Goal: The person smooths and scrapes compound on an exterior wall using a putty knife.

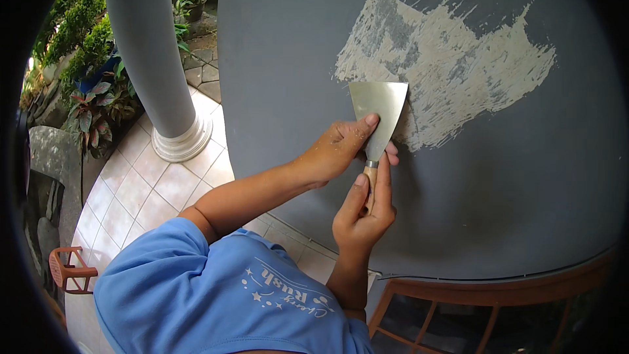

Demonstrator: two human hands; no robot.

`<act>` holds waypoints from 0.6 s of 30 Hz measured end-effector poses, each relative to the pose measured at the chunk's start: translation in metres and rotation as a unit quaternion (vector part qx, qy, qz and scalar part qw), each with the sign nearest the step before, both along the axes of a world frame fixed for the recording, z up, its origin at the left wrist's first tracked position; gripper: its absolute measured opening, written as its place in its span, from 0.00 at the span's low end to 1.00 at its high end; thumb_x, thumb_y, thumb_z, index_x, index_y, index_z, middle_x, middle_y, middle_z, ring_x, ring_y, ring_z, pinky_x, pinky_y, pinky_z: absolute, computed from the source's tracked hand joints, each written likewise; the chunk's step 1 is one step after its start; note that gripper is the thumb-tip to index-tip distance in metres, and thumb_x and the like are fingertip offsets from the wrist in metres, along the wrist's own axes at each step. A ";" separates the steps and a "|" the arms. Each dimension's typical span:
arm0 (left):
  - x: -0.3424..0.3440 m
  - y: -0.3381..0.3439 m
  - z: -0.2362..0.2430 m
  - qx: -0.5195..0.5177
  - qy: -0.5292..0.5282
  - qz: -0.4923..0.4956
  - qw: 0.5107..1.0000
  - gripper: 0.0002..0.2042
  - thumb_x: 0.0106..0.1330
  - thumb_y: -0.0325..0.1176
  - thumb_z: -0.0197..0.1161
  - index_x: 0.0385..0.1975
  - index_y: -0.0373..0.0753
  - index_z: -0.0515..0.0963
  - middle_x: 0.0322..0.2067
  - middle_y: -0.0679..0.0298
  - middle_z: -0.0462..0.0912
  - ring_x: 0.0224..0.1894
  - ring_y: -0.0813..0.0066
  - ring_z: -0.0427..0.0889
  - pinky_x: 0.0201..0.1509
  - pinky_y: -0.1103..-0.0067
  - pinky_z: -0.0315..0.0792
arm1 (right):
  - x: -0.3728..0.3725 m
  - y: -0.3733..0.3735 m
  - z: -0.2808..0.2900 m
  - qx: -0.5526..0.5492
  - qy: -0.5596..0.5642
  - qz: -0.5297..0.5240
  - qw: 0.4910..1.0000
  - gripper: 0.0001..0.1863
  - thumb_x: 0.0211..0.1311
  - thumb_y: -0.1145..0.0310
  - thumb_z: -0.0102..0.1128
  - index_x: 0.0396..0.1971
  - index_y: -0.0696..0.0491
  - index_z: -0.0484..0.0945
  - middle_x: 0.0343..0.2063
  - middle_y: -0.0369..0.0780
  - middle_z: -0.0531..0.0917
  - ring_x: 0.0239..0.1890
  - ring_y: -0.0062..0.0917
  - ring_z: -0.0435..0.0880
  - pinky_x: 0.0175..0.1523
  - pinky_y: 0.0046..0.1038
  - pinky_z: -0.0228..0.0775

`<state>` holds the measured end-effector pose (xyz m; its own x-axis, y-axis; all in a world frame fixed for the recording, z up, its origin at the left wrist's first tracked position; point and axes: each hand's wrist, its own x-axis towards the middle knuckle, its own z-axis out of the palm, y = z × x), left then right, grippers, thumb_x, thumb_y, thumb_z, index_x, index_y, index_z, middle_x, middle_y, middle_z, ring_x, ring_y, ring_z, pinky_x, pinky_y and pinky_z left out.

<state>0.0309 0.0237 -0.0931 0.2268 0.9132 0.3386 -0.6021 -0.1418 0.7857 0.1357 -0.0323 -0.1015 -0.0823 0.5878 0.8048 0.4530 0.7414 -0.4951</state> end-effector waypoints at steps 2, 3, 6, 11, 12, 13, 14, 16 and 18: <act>0.004 0.002 0.000 0.045 0.016 0.028 0.998 0.31 0.76 0.57 0.40 0.35 0.36 0.84 0.30 0.61 0.87 0.33 0.78 0.83 0.44 0.80 0.75 | 0.010 -0.004 -0.001 -0.106 0.027 0.020 0.994 0.25 0.65 0.77 0.48 0.61 0.71 0.64 0.40 0.55 0.84 0.39 0.32 0.87 0.39 0.25 0.76; 0.005 -0.002 0.000 0.079 0.041 0.025 0.996 0.30 0.76 0.56 0.40 0.35 0.36 0.83 0.29 0.62 0.86 0.32 0.78 0.82 0.43 0.80 0.75 | 0.007 -0.002 -0.002 -0.104 0.030 0.018 0.994 0.25 0.65 0.77 0.48 0.61 0.71 0.64 0.40 0.55 0.84 0.39 0.32 0.87 0.39 0.25 0.76; 0.009 -0.004 0.002 -0.003 -0.022 0.021 1.000 0.30 0.76 0.56 0.41 0.35 0.36 0.83 0.29 0.63 0.86 0.31 0.79 0.82 0.41 0.80 0.76 | -0.003 0.003 -0.003 0.083 -0.007 -0.024 0.996 0.24 0.66 0.77 0.49 0.61 0.70 0.65 0.39 0.54 0.84 0.38 0.32 0.87 0.39 0.24 0.75; -0.002 -0.006 0.003 0.007 -0.023 -0.003 1.000 0.30 0.76 0.56 0.41 0.35 0.34 0.82 0.31 0.60 0.85 0.32 0.72 0.84 0.41 0.78 0.79 | -0.008 -0.005 0.003 -0.009 0.007 0.018 1.000 0.24 0.66 0.77 0.47 0.61 0.71 0.64 0.42 0.58 0.83 0.47 0.39 0.85 0.48 0.29 0.78; -0.001 -0.005 0.004 -0.014 -0.040 -0.024 0.999 0.30 0.76 0.56 0.41 0.35 0.34 0.82 0.31 0.59 0.85 0.33 0.71 0.85 0.42 0.77 0.80 | -0.010 -0.008 0.003 0.046 0.003 0.003 0.999 0.24 0.67 0.78 0.47 0.60 0.72 0.64 0.43 0.58 0.83 0.49 0.40 0.85 0.49 0.30 0.78; -0.002 -0.005 0.004 -0.035 -0.058 -0.045 0.997 0.30 0.76 0.56 0.41 0.35 0.34 0.81 0.31 0.58 0.85 0.33 0.69 0.85 0.43 0.76 0.80 | -0.010 -0.001 -0.001 0.012 -0.004 -0.009 1.000 0.24 0.67 0.78 0.46 0.61 0.72 0.64 0.46 0.58 0.82 0.50 0.40 0.84 0.49 0.30 0.78; -0.002 -0.006 0.004 -0.036 -0.060 -0.042 0.997 0.30 0.76 0.56 0.41 0.35 0.34 0.81 0.31 0.58 0.85 0.33 0.69 0.85 0.43 0.76 0.80 | -0.004 -0.002 -0.001 0.010 -0.006 -0.006 1.000 0.24 0.67 0.78 0.46 0.61 0.72 0.64 0.46 0.58 0.82 0.50 0.40 0.84 0.49 0.30 0.78; -0.002 -0.007 0.004 -0.003 -0.012 -0.015 1.000 0.30 0.75 0.56 0.41 0.37 0.33 0.81 0.32 0.57 0.86 0.33 0.68 0.85 0.44 0.75 0.80 | 0.006 -0.008 -0.002 -0.084 0.009 0.028 0.996 0.24 0.66 0.78 0.46 0.61 0.72 0.64 0.46 0.59 0.82 0.50 0.40 0.84 0.49 0.30 0.77; -0.001 -0.009 0.002 -0.019 -0.003 -0.043 0.999 0.30 0.75 0.57 0.41 0.38 0.33 0.81 0.33 0.57 0.86 0.34 0.68 0.85 0.45 0.75 0.79 | 0.001 -0.004 -0.002 -0.061 0.006 0.021 0.998 0.24 0.67 0.78 0.46 0.61 0.72 0.63 0.47 0.59 0.81 0.50 0.40 0.84 0.50 0.31 0.77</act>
